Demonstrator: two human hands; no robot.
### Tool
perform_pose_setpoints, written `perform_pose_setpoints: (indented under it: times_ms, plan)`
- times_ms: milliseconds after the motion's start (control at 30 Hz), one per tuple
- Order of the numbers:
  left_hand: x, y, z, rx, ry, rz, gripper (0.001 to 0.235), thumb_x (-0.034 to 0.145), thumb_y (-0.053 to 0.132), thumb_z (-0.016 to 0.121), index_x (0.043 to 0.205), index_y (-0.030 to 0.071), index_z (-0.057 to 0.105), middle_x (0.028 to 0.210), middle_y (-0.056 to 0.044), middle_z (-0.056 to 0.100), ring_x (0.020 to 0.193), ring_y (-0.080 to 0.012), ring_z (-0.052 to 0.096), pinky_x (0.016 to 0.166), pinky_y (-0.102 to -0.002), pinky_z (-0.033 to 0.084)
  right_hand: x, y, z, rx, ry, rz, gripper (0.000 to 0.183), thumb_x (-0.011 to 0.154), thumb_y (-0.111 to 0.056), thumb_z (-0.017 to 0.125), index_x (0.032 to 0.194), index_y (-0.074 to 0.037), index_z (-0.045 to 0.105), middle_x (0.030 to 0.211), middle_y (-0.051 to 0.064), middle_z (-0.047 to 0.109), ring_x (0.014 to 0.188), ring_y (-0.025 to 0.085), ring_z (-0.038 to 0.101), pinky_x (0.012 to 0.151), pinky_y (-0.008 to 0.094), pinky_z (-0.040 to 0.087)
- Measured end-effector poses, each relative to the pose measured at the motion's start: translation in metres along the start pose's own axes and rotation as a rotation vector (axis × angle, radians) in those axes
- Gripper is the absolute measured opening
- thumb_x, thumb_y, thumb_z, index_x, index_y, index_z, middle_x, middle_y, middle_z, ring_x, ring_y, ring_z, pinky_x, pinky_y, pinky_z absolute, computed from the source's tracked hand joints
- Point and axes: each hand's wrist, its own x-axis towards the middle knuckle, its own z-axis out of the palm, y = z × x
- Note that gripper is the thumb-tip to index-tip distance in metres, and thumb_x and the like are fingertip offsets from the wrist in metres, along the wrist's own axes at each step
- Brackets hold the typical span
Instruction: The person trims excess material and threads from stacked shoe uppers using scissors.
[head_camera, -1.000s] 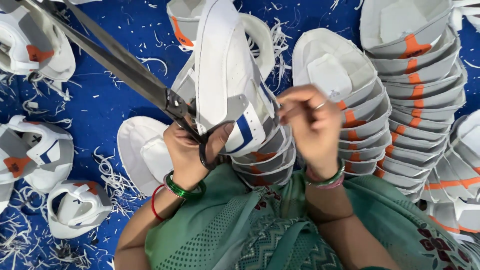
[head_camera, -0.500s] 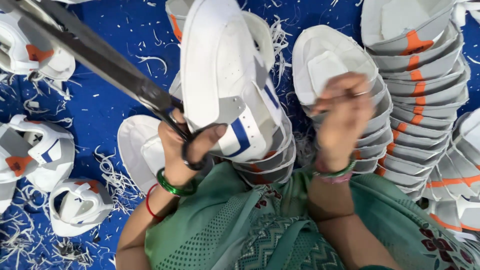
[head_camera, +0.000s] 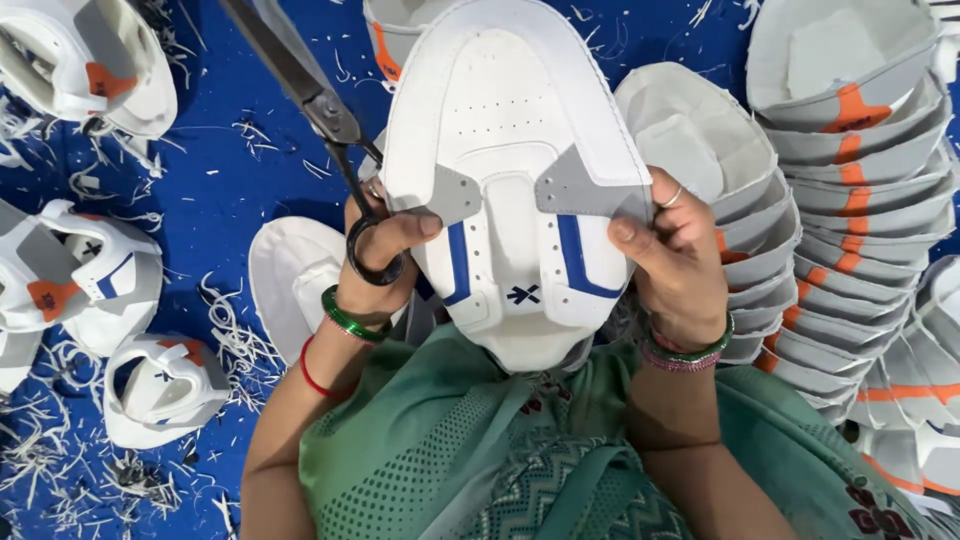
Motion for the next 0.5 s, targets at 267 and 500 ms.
perform_pose_setpoints:
  times_ms: [267,500]
  plan:
    - [-0.003,0.010,0.002,-0.413,0.196,-0.346,0.028,0.084,-0.003,0.072,0.112,-0.003,0.070,0.110,-0.009,0.073,0.100,-0.0177,0.068,0.093,-0.033,0.051,-0.004,-0.006,0.000,-0.083,-0.010,-0.054,0.040,0.102,-0.001,0.069,0.140,0.007,0.058,0.123,0.008,0.071,0.108,0.011,0.065,0.100,0.025,0.050]
    - [0.012,0.016,0.005,0.205,0.273,0.066,0.040,0.092,0.009,0.078,0.121,-0.001,0.052,0.124,-0.013,0.062,0.115,-0.0198,0.060,0.098,-0.034,0.049,-0.012,0.003,-0.011,0.100,-0.038,-0.157,0.037,0.099,0.000,0.073,0.134,0.006,0.060,0.122,0.008,0.072,0.113,0.013,0.067,0.103,0.027,0.051]
